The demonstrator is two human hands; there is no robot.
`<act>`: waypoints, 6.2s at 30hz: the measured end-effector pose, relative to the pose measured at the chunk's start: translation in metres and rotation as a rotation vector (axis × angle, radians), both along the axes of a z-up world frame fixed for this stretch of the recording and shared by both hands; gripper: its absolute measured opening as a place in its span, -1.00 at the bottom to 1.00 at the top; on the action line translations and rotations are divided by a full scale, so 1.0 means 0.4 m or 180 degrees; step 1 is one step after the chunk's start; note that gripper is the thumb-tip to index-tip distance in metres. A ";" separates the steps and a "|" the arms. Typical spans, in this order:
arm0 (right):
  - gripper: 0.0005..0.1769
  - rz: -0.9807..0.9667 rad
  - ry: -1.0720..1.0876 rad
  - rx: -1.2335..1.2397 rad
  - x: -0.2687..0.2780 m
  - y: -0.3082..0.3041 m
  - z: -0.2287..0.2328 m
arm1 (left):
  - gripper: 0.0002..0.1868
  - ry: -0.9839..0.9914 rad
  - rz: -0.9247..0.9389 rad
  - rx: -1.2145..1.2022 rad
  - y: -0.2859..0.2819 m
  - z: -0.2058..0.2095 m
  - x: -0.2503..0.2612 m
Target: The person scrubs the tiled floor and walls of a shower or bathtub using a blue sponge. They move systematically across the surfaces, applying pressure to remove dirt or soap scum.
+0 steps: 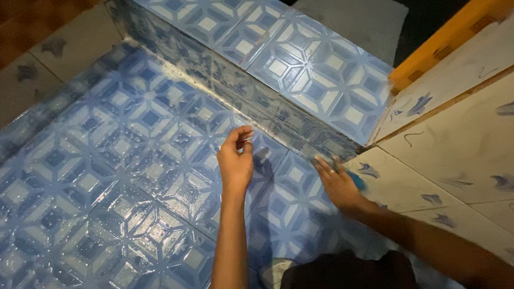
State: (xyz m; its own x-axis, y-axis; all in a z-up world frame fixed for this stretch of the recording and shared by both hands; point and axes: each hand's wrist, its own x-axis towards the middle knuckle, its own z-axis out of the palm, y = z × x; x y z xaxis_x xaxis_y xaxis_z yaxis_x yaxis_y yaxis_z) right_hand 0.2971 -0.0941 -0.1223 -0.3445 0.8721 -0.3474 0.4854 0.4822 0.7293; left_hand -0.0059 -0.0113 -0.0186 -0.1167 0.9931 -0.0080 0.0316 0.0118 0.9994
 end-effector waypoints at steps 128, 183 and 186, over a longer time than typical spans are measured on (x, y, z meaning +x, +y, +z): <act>-0.34 0.0909 0.0614 0.0048 -0.305 0.374 0.047 | -0.71 -0.0048 0.0491 -0.0454 0.009 0.045 -0.154; -0.28 0.1059 0.0458 0.0854 -0.619 0.749 -0.026 | -0.65 0.0420 0.0764 -0.0437 0.029 -0.013 -0.271; -0.26 0.0917 0.0436 0.0771 -0.520 0.636 -0.016 | -0.62 0.0314 0.0699 -0.0836 0.029 -0.008 -0.280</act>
